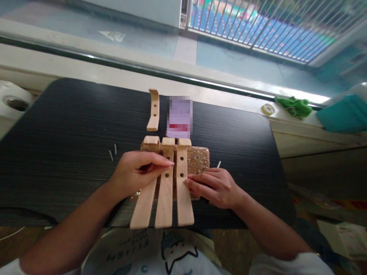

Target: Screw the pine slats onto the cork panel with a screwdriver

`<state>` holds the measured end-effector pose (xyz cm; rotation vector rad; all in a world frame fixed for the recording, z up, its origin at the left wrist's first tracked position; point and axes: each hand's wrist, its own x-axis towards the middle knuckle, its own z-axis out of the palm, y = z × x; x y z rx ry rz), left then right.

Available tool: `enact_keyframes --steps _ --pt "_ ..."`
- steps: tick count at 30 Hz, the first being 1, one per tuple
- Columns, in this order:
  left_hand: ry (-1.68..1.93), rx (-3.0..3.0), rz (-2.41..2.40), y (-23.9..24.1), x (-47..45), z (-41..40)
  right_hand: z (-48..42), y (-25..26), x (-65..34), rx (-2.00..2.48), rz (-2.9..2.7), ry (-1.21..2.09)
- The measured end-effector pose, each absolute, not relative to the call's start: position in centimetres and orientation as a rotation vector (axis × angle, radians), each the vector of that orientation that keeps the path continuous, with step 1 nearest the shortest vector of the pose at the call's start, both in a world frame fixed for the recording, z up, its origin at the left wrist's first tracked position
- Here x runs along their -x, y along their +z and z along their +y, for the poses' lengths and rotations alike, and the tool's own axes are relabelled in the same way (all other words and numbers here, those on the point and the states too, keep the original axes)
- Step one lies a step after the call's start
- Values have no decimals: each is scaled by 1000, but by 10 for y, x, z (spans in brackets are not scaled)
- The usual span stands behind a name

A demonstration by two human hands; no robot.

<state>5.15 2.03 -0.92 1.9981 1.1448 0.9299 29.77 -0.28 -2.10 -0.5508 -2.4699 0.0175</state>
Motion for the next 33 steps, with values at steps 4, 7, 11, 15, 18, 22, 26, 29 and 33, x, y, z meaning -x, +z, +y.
enact_keyframes --steps 4,7,11,15,18,22,26,29,33 --pt "843 -2061 1058 -4 -56 22 -3 -21 -298 568 -2466 4" --pt "796 -2112 966 1 -61 24 -3 -21 -298 570 -2462 -10" --pt "695 -2139 884 5 -68 26 -3 -22 -297 566 -2448 -12" --pt "617 -2157 885 5 -69 29 -2 -21 -297 567 -2444 -33" --pt "582 -2195 860 4 -68 31 -2 -21 -296 563 -2445 -29" --pt "605 -2296 779 3 -67 33 -2 -21 -296 557 -2447 -12" --pt "626 -2362 676 3 -68 35 -2 -20 -297 567 -2454 -14" --pt "629 -2350 614 3 -69 36 -2 -20 -296 572 -2457 -8" --pt "572 -2259 644 3 -70 38 -2 -19 -296 570 -2456 -6"
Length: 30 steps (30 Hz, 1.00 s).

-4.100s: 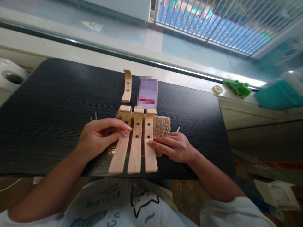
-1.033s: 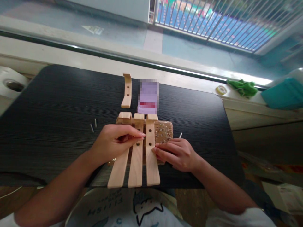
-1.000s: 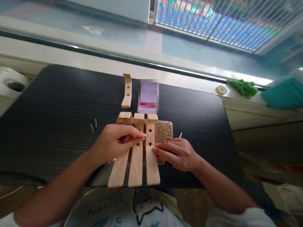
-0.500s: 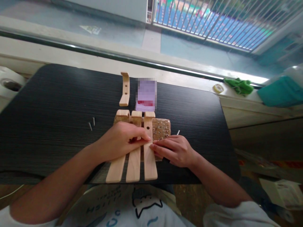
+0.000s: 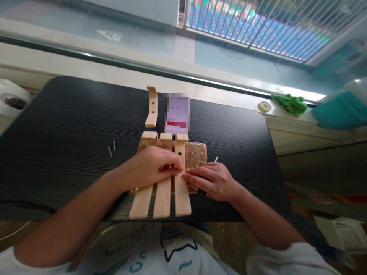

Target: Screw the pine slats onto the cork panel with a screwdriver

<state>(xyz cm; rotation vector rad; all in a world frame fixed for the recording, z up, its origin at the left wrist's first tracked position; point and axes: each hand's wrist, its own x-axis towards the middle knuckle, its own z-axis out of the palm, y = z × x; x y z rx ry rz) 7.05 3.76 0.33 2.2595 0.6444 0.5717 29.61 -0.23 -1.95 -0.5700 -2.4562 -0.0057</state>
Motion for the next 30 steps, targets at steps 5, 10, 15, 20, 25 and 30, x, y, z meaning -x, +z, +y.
enact_keyframes --steps 5,10,15,20,25,30 --pt "488 -2144 787 4 -71 37 -1 -19 -299 577 -2494 12" --pt "501 -2096 833 3 -70 35 -2 -15 -304 598 -2430 169" --pt "505 -2095 826 1 -71 35 -3 -7 -313 769 -1992 510" --pt "515 -2118 824 3 -71 35 6 7 -317 812 -1482 350" --pt "542 -2110 818 2 -71 36 7 25 -308 946 -1488 354" --pt "557 -2066 775 -2 -72 38 4 35 -291 956 -1585 479"
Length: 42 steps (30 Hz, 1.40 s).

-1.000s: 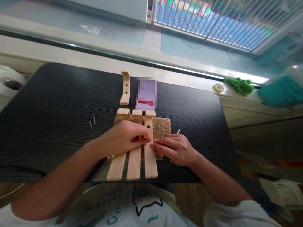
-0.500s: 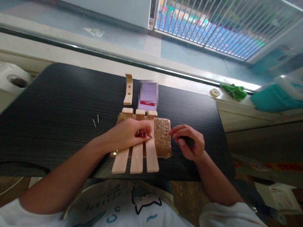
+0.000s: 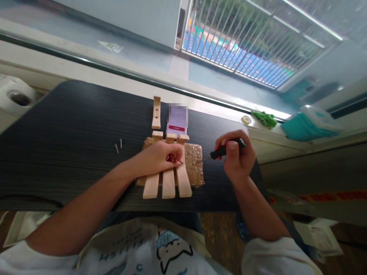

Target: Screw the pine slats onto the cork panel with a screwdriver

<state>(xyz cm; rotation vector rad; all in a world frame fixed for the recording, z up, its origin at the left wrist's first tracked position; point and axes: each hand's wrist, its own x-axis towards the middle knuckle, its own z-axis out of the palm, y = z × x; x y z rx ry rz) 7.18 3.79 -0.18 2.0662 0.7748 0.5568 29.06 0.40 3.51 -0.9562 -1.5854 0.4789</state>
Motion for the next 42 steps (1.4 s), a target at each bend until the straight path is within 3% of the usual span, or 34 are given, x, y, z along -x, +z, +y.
enact_keyframes --steps 13,42 --pt "529 -2075 720 -3 -72 40 8 36 -269 1078 -1890 429" --pt "517 -2099 724 1 -72 40 6 45 -265 1005 -2022 396"
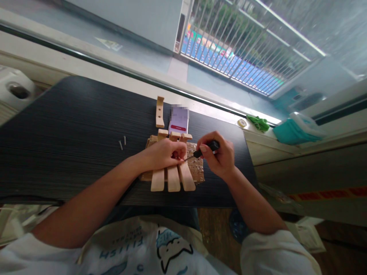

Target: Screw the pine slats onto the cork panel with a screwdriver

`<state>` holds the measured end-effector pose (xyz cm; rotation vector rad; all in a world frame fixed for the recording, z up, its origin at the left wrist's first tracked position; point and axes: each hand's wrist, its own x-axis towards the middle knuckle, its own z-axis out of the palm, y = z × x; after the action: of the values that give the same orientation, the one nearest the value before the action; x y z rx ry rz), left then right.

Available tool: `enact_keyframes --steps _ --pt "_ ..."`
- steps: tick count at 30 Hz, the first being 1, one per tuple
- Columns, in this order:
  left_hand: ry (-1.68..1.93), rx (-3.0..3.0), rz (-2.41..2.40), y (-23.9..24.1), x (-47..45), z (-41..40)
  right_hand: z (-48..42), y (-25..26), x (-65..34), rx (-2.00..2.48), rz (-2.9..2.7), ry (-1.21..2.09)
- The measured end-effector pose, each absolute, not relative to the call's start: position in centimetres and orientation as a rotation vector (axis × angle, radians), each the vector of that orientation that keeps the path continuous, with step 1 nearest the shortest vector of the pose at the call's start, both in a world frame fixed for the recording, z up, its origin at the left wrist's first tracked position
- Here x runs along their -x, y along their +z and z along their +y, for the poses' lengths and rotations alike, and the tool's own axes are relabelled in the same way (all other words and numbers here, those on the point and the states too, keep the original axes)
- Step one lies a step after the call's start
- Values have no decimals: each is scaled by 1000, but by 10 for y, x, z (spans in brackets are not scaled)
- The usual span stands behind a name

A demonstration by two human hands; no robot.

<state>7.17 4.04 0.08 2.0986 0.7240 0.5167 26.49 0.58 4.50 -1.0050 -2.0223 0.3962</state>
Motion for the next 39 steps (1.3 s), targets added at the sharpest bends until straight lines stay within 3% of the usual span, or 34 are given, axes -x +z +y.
enact_keyframes --steps 16,39 --pt "534 -2154 716 -1 -73 41 14 10 -262 874 -1936 467" --pt "555 -2150 697 -5 -74 41 19 8 -259 847 -1948 515"
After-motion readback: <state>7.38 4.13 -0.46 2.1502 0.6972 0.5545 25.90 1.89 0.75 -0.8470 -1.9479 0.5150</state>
